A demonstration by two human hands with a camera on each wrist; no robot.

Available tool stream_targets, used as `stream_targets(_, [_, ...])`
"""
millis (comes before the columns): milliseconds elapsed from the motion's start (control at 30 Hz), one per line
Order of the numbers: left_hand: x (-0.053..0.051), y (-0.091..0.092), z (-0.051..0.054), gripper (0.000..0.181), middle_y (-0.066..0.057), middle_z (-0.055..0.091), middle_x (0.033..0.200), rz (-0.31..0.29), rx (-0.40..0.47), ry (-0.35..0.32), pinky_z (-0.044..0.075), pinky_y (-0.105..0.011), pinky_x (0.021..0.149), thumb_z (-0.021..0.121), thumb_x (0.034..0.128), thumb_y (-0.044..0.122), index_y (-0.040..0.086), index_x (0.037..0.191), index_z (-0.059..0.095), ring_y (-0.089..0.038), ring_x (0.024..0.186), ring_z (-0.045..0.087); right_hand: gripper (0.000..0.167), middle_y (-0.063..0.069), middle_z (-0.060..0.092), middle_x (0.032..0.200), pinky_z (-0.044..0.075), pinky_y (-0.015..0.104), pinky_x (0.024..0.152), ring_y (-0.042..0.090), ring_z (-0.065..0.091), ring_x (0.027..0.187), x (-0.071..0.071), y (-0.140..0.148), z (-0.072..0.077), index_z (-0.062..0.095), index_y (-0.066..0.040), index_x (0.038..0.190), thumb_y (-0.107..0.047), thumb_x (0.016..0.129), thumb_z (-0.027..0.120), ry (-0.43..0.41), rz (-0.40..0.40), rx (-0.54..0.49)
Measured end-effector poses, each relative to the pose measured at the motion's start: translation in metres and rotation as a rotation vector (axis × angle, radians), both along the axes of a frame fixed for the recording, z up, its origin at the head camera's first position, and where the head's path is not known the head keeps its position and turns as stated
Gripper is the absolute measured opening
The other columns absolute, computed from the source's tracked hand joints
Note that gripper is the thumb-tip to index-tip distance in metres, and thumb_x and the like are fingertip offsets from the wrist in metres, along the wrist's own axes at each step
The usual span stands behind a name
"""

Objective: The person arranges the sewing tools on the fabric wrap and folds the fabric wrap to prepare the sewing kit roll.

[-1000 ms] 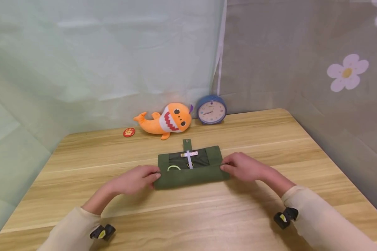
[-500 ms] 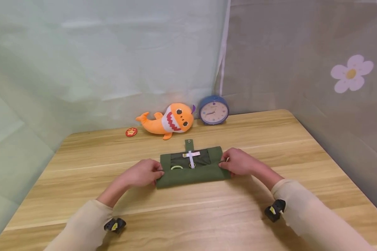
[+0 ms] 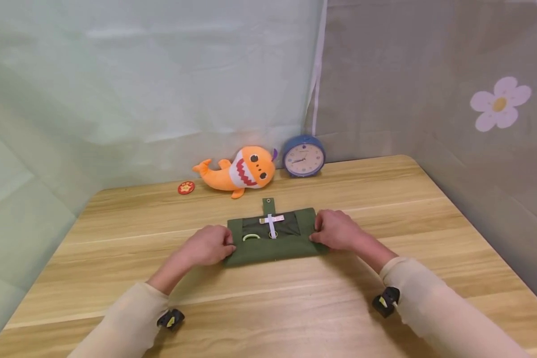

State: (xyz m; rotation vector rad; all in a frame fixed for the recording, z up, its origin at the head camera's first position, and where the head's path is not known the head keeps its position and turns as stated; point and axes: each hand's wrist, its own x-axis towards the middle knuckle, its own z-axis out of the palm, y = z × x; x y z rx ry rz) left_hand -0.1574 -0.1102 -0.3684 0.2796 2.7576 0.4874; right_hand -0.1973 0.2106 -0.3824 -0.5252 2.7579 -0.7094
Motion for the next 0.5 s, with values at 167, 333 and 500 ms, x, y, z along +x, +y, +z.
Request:
stream_targets(167, [0.0001,0.0047,0.0014,0.025,-0.001,0.055,0.071,0.006,-0.046,0.044,0.038,-0.03,0.056,0.074,0.0949,0.017,0.012,0.078,0.057,-0.017,0.063,0.053,0.021,0.0,0.066,0.079,0.044,0.034,0.068,0.016,0.058,0.072,0.0004,-0.0017,-0.0007,0.064,-0.012,0.088,-0.022,0.088,0.083,0.095,0.01,0.023])
stream_targets(333, [0.0023,0.0076,0.0009,0.024,-0.003,0.055,0.08,-0.025,-0.058,0.13,0.041,-0.032,0.061,0.078,0.09,0.01,0.013,0.083,0.056,-0.019,0.074,0.053,0.015,-0.003,0.065,0.076,0.048,0.034,0.071,0.013,0.057,0.073,0.002,-0.0026,-0.0026,0.071,-0.015,0.079,-0.013,0.089,0.081,0.16,0.084,0.008])
stream_targets(500, [0.0051,0.0084,-0.0006,0.019,0.0,0.061,0.079,-0.097,-0.056,0.199,0.05,-0.033,0.065,0.075,0.0919,0.005,0.013,0.077,0.066,-0.017,0.075,0.056,0.012,-0.005,0.065,0.078,0.05,0.032,0.069,0.008,0.056,0.073,0.0062,-0.0014,-0.003,0.078,-0.013,0.079,-0.007,0.088,0.082,0.276,0.192,-0.001])
